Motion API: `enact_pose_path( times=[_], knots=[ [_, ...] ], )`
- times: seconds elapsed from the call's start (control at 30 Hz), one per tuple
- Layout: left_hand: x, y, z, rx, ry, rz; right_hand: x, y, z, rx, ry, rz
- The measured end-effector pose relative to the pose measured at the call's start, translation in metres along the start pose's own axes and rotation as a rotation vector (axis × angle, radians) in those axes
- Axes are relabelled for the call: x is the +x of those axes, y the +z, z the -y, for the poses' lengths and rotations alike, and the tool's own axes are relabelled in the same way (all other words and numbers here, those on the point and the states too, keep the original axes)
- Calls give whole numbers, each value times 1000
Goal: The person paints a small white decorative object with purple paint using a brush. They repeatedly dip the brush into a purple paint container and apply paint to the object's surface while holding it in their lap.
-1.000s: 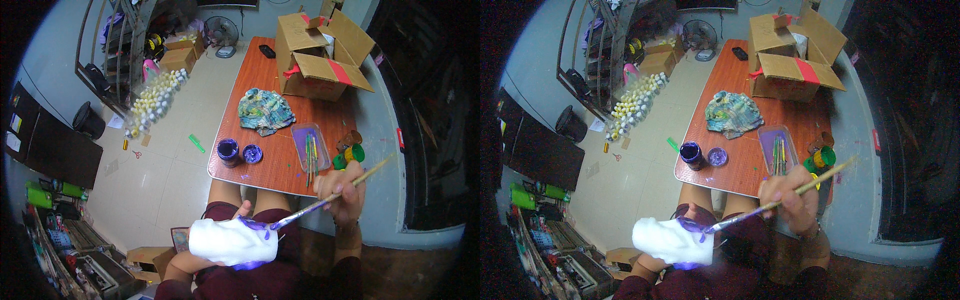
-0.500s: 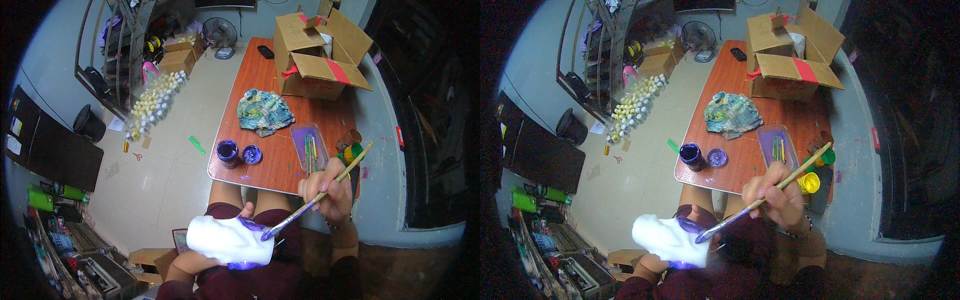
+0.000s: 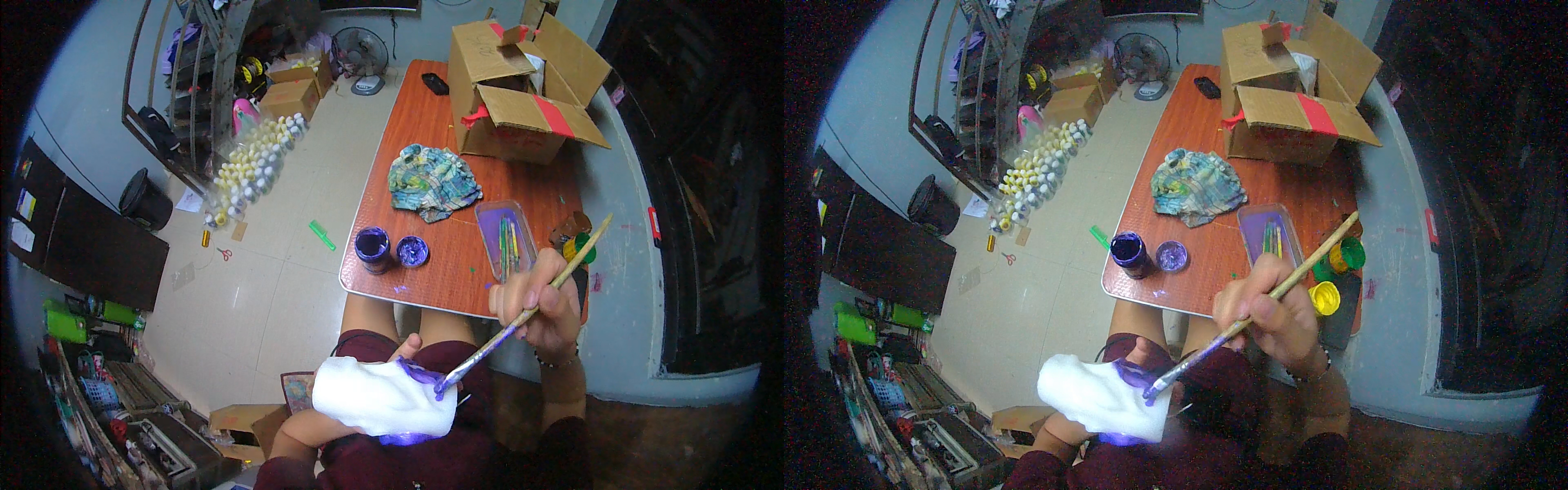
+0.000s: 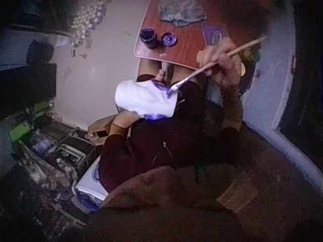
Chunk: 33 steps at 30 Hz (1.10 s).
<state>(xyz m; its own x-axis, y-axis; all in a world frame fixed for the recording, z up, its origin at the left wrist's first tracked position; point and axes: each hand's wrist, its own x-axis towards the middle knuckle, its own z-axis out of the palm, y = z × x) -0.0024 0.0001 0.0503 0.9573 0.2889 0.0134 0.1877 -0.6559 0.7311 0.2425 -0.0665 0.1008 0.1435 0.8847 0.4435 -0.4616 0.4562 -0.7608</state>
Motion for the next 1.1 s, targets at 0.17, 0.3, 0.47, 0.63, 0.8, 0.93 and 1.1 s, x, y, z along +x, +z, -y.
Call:
enact_pose_path(
  times=[0.17,0.3,0.47,0.63,0.8,0.93,1.1],
  knots=[
    [1,-2,-1,10,19,14,0,0,4,-60,-12,-16],
    [3,-3,-1,24,42,24,1,4,9,-58,22,-32],
    [7,0,-4,57,90,44,2,4,10,-69,-3,-27],
    [11,2,-6,89,123,60,6,5,12,-142,-22,1],
    [10,-1,-7,127,131,65,5,8,16,-142,24,9],
    [8,-5,-8,181,138,66,9,5,14,-141,-1,10],
    [3,-12,-12,235,124,58,7,4,14,-115,62,32]
  ],
)
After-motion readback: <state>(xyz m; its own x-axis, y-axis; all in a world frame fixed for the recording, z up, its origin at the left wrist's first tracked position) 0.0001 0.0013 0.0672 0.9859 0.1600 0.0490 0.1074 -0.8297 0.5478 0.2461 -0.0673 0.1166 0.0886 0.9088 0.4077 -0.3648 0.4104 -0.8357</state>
